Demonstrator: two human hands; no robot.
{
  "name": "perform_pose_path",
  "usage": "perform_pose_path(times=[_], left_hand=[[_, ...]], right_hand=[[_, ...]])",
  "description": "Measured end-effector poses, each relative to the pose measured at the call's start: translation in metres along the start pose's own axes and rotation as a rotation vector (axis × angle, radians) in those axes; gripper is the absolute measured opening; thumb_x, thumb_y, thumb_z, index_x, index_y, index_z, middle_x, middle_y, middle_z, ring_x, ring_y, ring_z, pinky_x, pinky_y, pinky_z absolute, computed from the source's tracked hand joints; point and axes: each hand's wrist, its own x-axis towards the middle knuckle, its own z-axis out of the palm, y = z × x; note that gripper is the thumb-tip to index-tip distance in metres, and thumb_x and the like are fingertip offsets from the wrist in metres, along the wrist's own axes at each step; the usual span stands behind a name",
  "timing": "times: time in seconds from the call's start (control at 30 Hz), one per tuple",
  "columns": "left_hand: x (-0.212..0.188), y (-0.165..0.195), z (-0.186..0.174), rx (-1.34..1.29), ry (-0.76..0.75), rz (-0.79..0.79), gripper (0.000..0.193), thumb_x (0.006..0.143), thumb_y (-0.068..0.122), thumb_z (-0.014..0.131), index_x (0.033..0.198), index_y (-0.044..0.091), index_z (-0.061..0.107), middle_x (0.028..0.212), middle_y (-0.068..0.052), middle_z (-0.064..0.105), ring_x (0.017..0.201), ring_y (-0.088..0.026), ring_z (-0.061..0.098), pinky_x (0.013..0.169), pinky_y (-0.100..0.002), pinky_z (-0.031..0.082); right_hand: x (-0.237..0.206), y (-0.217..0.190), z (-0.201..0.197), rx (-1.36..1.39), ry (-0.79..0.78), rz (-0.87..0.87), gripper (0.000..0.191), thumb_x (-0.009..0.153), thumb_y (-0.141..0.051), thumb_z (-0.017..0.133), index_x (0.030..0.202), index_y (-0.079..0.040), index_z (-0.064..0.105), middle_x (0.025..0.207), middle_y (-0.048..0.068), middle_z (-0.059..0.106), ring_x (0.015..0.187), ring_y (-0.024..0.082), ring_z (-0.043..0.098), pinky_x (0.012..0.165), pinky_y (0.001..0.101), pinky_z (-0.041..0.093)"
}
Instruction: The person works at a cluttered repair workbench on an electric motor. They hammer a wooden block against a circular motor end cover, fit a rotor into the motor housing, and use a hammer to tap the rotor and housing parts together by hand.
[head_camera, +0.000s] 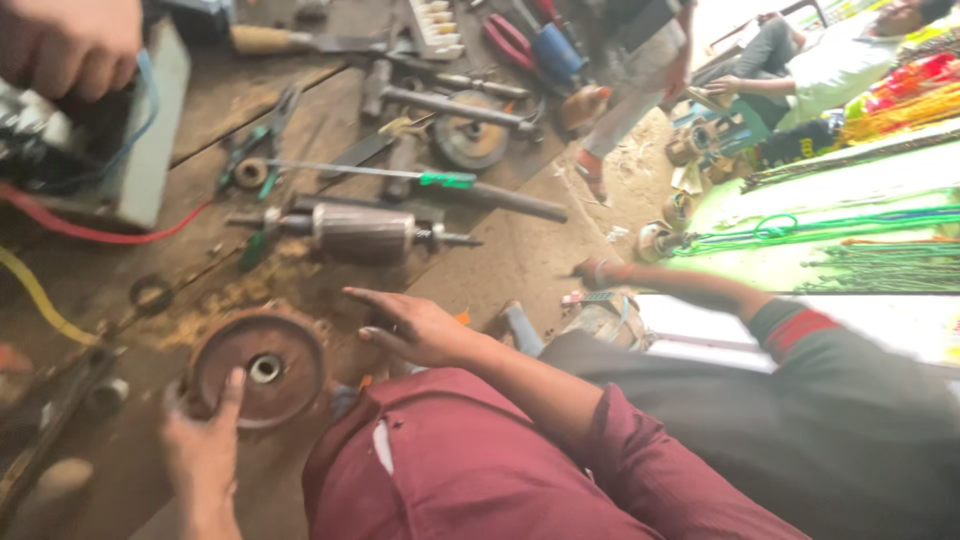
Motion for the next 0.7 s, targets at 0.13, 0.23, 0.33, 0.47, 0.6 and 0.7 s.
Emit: perform_pose_path(times=[0.13, 0.23, 0.33, 0.47, 0.6, 0.7], left_hand=[[0.003, -0.005, 0.015, 0.121, 0.109, 0.188, 0.085, 0.085, 0.046, 0.09, 0.132, -0.015, 0.055, 0.124, -0.028, 0.066, 0.118, -0.035, 0.065, 0.103, -0.047, 0.05], [0.007, 0.0, 0.022, 0.166, 0.123, 0.167, 0.085, 0.082, 0.045, 0.092, 0.131, -0.015, 0.056, 0.122, -0.028, 0.066, 0.118, -0.037, 0.065, 0.103, -0.048, 0.05], [0.003, 0.01, 0.021, 0.217, 0.091, 0.053, 0.08, 0.081, 0.043, 0.091, 0.129, -0.012, 0.058, 0.12, -0.028, 0.067, 0.117, -0.039, 0.066, 0.102, -0.05, 0.051], [-0.002, 0.038, 0.019, 0.252, 0.118, 0.111, 0.08, 0.085, 0.042, 0.087, 0.138, -0.009, 0.056, 0.13, -0.03, 0.065, 0.122, -0.043, 0.064, 0.103, -0.05, 0.05], [-0.014, 0.066, 0.021, 0.382, 0.183, -0.147, 0.091, 0.082, 0.052, 0.084, 0.147, -0.001, 0.048, 0.129, -0.034, 0.061, 0.118, -0.051, 0.059, 0.096, -0.057, 0.049], [-0.039, 0.078, 0.029, 0.348, 0.48, -0.056, 0.065, 0.097, 0.044, 0.075, 0.147, 0.009, 0.052, 0.145, -0.031, 0.044, 0.129, -0.052, 0.05, 0.1, -0.057, 0.047]], right_hand=[[0.003, 0.013, -0.043, -0.037, -0.006, 0.007, 0.062, 0.104, -0.035, 0.061, 0.159, -0.021, 0.037, 0.137, 0.019, 0.064, 0.121, 0.039, 0.065, 0.101, 0.0465, 0.054], [0.003, 0.025, -0.074, -0.031, 0.03, -0.01, 0.061, 0.104, -0.033, 0.062, 0.159, -0.021, 0.038, 0.136, 0.019, 0.064, 0.121, 0.039, 0.065, 0.101, 0.0461, 0.054], [0.004, 0.038, -0.097, -0.008, 0.068, 0.001, 0.06, 0.102, -0.034, 0.064, 0.157, -0.02, 0.042, 0.132, 0.017, 0.067, 0.116, 0.035, 0.067, 0.097, 0.0443, 0.055], [0.017, 0.056, -0.116, 0.134, 0.058, -0.011, 0.062, 0.1, -0.021, 0.068, 0.156, -0.015, 0.043, 0.119, 0.012, 0.072, 0.107, 0.026, 0.072, 0.093, 0.0382, 0.059], [0.032, 0.067, -0.127, 0.194, 0.012, -0.105, 0.051, 0.102, -0.009, 0.069, 0.15, -0.008, 0.05, 0.134, 0.016, 0.067, 0.115, 0.023, 0.07, 0.094, 0.0365, 0.058], [0.039, 0.076, -0.133, 0.116, -0.061, -0.001, 0.055, 0.098, -0.009, 0.069, 0.15, -0.008, 0.051, 0.119, 0.011, 0.072, 0.102, 0.018, 0.072, 0.085, 0.0318, 0.058]])
